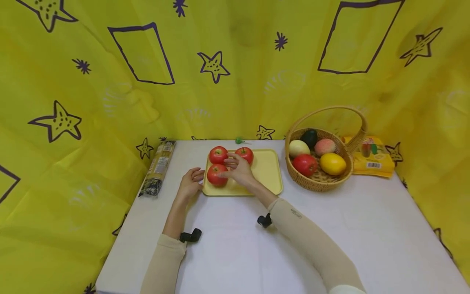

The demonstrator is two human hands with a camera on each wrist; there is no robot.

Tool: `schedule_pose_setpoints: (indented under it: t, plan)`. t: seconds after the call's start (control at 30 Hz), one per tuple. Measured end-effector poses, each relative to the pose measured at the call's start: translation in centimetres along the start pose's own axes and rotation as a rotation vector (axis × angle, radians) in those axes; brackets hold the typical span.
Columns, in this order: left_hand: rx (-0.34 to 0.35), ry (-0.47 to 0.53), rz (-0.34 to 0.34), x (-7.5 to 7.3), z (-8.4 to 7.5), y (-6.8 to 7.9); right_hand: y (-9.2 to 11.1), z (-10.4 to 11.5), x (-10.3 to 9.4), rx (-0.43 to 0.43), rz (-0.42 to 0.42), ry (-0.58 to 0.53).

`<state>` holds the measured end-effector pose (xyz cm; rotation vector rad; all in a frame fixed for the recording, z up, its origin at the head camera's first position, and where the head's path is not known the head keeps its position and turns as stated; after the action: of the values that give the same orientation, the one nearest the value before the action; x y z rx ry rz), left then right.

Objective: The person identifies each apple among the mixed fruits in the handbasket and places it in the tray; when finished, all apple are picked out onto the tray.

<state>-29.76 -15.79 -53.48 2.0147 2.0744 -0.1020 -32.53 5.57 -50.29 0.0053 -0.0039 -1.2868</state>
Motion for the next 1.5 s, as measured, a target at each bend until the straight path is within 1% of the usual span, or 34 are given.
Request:
schedule_pose_setpoints:
  t: [0.17,0.23,0.4,0.47,0.53,0.67,0.9,1.07,1.17,1.3,1.43,1.5]
  plan:
    - [-0.006,-0.005,0.000,-0.1,0.2,0.3,1.2,1.6,-1.7,-0.058,-0.020,-0.003]
    - [-0.010,-0.013,-0.002,-0.2,0.2,0.4,1.7,2.3,-2.5,-0.065,-0.034,-0.002]
    - [-0.008,-0.028,-0.005,-0.3,0.3,0.4,2.9,4.0,-4.9,-0.071,-0.063,0.053]
    - [-0.010,-0.023,-0.005,-0.3,0.3,0.4,3.4,4.7,-5.8,-0.084,-0.070,0.078]
    - [-0.016,-0.011,-0.008,-0.3,0.4,0.5,3.9,5.4,-6.6,-0.105,-0.068,0.086]
    - [-0.030,0.010,-0.010,-0.5,0.6,0.5,4.5,6.5,-8.1,-0.122,-0.075,0.097]
    - [-0.032,-0.008,-0.010,-1.0,0.9,0.4,5.1,7.9,-10.9,-0.143,-0.088,0.047]
    - [-0.023,0.020,0.005,-0.8,0.8,0.3,5.9,8.8,-13.6,-0.166,-0.103,0.033]
    - [-0.017,0.032,0.019,-0.5,0.7,0.2,6.6,9.3,-15.4,-0.150,-0.119,0.038]
    - [-0.018,0.022,0.019,-0.2,0.4,0.2,7.2,9.9,-17.4,-0.092,-0.115,0.041]
    - [-0.011,0.007,0.008,0.0,0.4,0.0,7.6,10.6,-19.2,-0.029,-0.101,0.097]
    - [-0.005,0.003,0.004,0.0,0.3,-0.1,7.6,10.8,-20.2,0.007,-0.096,0.163]
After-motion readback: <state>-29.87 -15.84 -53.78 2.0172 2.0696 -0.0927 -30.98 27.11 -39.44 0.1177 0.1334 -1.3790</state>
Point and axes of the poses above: each hand's wrist, its own y-axis away from the middle knuckle, its own x-axis out of the palm, z = x × y, the point moved 5 cm from there along -y, towards the middle knuckle
